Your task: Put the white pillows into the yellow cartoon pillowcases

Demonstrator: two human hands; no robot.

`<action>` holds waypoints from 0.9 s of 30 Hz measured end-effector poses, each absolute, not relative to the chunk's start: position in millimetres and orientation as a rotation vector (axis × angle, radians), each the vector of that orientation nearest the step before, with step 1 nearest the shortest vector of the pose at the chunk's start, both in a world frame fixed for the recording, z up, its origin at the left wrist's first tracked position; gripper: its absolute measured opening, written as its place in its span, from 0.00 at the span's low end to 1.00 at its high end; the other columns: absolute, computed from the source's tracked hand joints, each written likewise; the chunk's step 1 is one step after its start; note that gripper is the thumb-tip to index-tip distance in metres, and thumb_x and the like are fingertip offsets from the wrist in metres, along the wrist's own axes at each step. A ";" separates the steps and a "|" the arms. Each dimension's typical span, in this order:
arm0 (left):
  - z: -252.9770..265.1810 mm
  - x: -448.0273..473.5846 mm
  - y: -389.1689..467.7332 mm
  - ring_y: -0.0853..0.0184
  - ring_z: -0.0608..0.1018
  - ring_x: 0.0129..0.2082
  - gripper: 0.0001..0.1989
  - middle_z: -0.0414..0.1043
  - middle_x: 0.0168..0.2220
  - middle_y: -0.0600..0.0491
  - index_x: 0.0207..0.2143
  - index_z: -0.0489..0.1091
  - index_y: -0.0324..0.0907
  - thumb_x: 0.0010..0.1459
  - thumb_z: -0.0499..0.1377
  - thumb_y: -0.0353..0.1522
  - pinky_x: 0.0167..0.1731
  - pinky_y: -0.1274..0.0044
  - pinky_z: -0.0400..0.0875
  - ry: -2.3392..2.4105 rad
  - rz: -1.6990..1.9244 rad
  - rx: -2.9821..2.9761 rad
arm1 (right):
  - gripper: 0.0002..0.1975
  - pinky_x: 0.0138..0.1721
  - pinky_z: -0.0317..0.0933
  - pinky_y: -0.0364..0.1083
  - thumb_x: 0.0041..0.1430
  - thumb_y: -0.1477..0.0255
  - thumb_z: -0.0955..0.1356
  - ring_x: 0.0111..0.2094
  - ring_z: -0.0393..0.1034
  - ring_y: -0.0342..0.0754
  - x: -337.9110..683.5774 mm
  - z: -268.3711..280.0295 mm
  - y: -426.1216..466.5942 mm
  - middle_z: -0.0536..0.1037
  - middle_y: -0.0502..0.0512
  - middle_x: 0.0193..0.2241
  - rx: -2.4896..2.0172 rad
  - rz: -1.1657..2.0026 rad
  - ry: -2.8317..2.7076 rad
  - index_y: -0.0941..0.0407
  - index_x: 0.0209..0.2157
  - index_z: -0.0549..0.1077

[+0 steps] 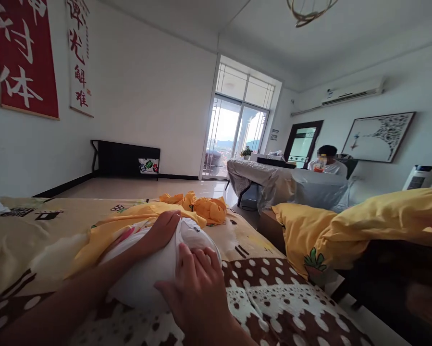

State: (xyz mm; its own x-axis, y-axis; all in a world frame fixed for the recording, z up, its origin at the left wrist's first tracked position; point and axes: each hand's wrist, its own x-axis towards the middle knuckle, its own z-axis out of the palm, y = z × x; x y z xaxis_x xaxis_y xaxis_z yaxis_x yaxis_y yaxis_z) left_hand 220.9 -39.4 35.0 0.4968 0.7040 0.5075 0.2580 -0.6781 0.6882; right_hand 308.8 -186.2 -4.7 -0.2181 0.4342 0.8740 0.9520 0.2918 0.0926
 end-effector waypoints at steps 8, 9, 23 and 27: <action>3.9 229.4 -12.6 0.68 0.64 0.24 0.13 0.58 0.19 0.55 0.18 0.52 0.43 0.55 0.45 0.31 0.31 0.74 0.57 0.874 1.037 2.410 | 0.19 0.43 0.60 0.53 0.46 0.57 0.73 0.34 0.72 0.58 315.2 -62.4 -136.8 0.78 0.61 0.28 -1.754 -0.474 -1.956 0.59 0.31 0.72; -10.9 229.5 -8.9 0.67 0.65 0.24 0.13 0.58 0.19 0.55 0.18 0.54 0.43 0.55 0.46 0.31 0.31 0.74 0.58 0.894 0.993 2.437 | 0.18 0.42 0.60 0.53 0.43 0.60 0.74 0.33 0.72 0.58 314.6 -80.1 -131.4 0.78 0.62 0.28 -1.831 -0.394 -2.029 0.60 0.30 0.73; -11.5 237.1 -14.5 0.70 0.55 0.20 0.15 0.51 0.16 0.57 0.14 0.50 0.43 0.52 0.49 0.27 0.27 0.74 0.47 0.860 1.033 2.305 | 0.09 0.34 0.59 0.46 0.59 0.80 0.59 0.27 0.63 0.46 339.9 -107.1 -174.0 0.69 0.50 0.21 -1.233 -0.551 -1.885 0.55 0.27 0.62; 55.0 233.7 -50.5 0.72 0.54 0.20 0.17 0.47 0.14 0.59 0.13 0.48 0.42 0.52 0.49 0.28 0.25 0.75 0.46 0.795 1.156 1.997 | 0.11 0.33 0.58 0.46 0.58 0.82 0.59 0.22 0.56 0.42 341.7 -16.7 -216.9 0.62 0.46 0.17 -1.079 -0.664 -1.962 0.55 0.24 0.59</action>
State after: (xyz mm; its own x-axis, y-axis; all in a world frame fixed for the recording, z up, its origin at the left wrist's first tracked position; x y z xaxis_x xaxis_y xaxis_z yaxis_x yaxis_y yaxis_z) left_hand 233.7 -50.5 55.0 0.4170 0.7760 0.4732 0.1649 -0.5766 0.8002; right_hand 341.7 -216.9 -16.7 -0.3311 0.4515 0.8285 0.8621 0.5018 0.0711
